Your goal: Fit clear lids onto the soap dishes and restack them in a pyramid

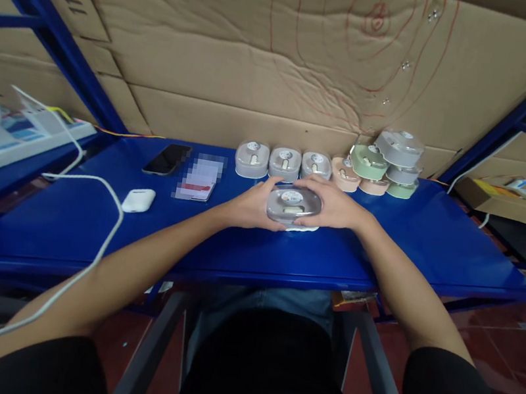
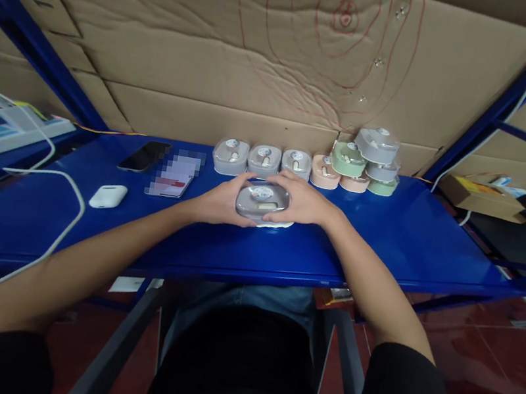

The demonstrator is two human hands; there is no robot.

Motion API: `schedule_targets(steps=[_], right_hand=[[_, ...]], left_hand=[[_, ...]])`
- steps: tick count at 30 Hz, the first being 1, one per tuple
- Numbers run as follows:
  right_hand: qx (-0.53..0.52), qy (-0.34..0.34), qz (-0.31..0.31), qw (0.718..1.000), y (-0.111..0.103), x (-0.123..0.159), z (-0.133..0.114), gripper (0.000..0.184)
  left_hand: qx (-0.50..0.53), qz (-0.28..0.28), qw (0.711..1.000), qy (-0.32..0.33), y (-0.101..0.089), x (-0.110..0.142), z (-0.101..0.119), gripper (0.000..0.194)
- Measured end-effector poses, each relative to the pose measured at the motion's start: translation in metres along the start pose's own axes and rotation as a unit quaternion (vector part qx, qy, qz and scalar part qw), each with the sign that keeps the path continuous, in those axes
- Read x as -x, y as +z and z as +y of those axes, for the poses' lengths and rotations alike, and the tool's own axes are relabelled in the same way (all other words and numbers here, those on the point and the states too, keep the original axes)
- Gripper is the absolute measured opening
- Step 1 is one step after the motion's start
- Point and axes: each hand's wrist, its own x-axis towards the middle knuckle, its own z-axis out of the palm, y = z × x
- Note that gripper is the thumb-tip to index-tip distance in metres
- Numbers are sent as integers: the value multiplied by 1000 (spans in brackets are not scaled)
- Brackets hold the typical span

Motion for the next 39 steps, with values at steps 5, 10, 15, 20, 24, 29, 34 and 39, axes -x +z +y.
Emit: schedule_targets(steps=[5, 10, 15, 20, 24, 29, 34, 39], right_hand=[[-14, -8, -4, 1000, -1, 0, 1, 87], [-23, -8, -2, 1000, 0, 0, 1, 87], [-17, -9, -9, 1000, -2, 0, -1, 90], [-3, -9, -12, 1000, -5, 1, -3, 90], [0, -8, -10, 1000, -6, 1, -5, 90], [0, -5, -15, 1000, -9, 2, -3, 91], [-15, -11, -31, 999, -15, 3, -2, 94], [-6, 6, -43, 999, -15, 5, 0, 98]], left_hand=[[-23, -4, 1000, 8, -3, 2, 5, 128], [-12, -3, 1000, 6, -5, 2, 5, 130], [8, -2, 1000, -1, -5, 2, 7, 131], [25, -4, 1000, -8, -6, 4, 11, 131], [20, -3, 1000, -18, -6, 5, 11, 134], [24, -2, 1000, -10, -5, 5, 10, 132], [12, 12, 1000, 0, -3, 5, 9, 130], [21, 16, 1000, -5, -2, 6, 12, 130]])
